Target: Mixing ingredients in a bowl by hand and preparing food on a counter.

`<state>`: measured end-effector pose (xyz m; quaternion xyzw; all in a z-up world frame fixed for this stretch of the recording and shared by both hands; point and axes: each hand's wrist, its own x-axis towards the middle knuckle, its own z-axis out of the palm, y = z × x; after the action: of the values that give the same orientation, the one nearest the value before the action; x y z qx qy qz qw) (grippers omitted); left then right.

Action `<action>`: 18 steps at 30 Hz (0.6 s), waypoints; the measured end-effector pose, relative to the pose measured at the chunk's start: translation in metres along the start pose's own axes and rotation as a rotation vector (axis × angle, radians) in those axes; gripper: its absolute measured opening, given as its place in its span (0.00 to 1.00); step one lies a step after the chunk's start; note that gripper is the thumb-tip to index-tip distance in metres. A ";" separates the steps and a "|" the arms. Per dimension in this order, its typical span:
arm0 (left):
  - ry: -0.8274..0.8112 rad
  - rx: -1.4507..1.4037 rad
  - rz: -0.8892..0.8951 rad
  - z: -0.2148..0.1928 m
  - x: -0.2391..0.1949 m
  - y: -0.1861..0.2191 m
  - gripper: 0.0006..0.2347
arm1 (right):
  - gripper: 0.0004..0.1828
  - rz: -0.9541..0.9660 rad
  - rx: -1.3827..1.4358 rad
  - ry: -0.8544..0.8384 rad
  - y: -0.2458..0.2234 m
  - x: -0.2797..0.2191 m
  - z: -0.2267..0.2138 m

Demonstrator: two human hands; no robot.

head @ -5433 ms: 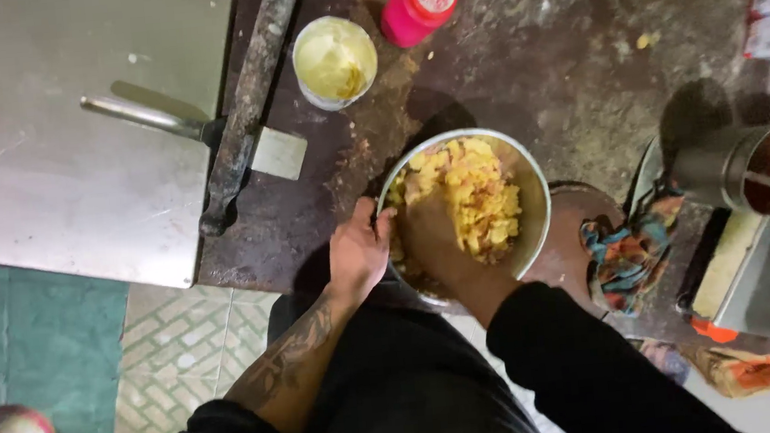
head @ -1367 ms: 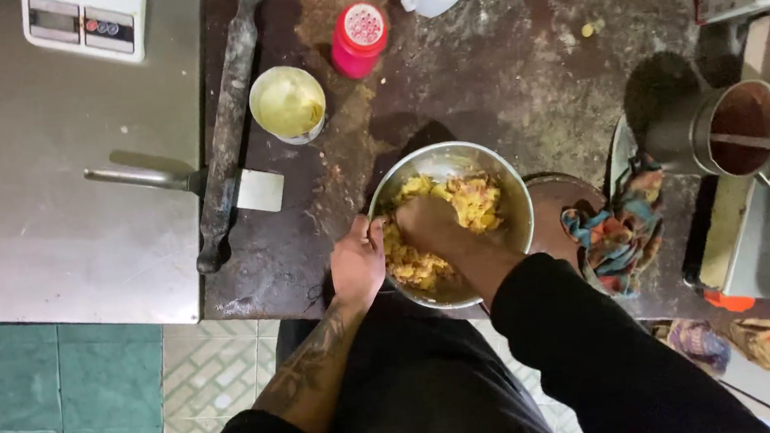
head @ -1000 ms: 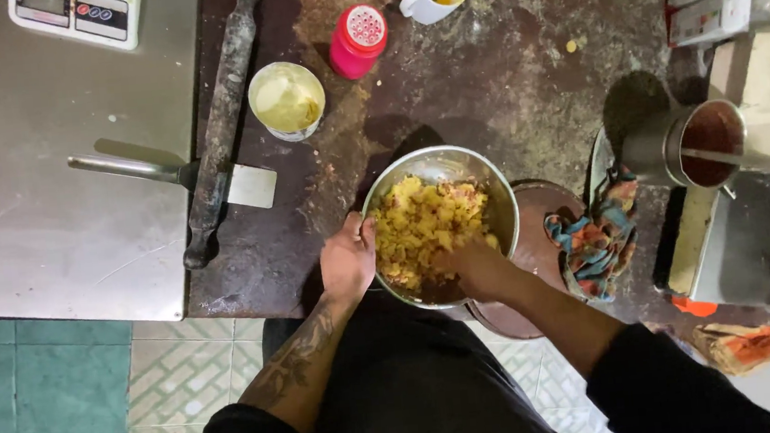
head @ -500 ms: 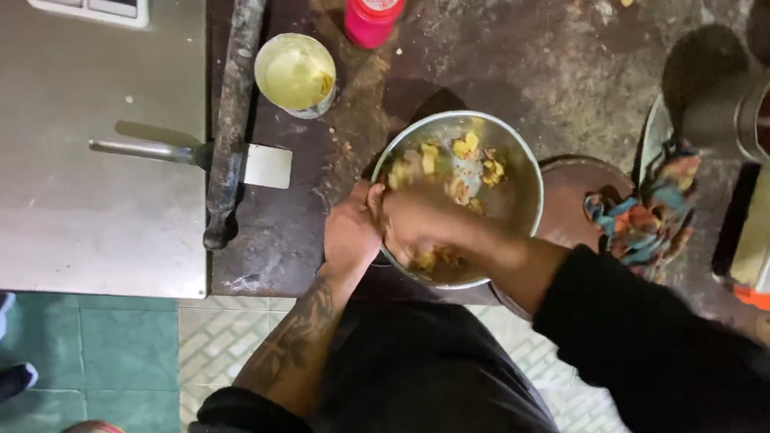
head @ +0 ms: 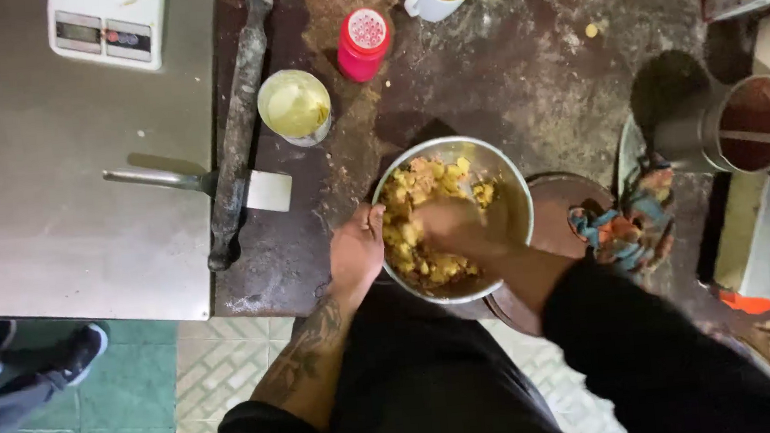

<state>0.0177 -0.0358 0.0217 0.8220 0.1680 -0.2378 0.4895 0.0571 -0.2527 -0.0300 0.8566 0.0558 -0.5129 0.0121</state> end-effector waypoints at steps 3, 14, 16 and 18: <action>0.203 0.036 0.202 0.003 -0.003 -0.011 0.15 | 0.17 -0.239 0.053 0.242 0.041 -0.023 -0.008; 0.152 0.273 -0.040 0.017 0.003 -0.016 0.14 | 0.21 -0.628 0.256 0.629 -0.016 -0.028 0.029; 0.172 0.235 0.019 0.018 0.005 -0.016 0.14 | 0.13 -0.816 0.109 0.833 -0.005 -0.036 0.022; 0.187 0.186 0.039 0.023 -0.003 -0.023 0.14 | 0.11 -0.906 0.038 0.915 -0.008 -0.061 0.013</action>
<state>-0.0015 -0.0451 -0.0031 0.8855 0.1741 -0.1654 0.3977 0.0166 -0.2508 0.0178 0.8803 0.4025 -0.0509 -0.2458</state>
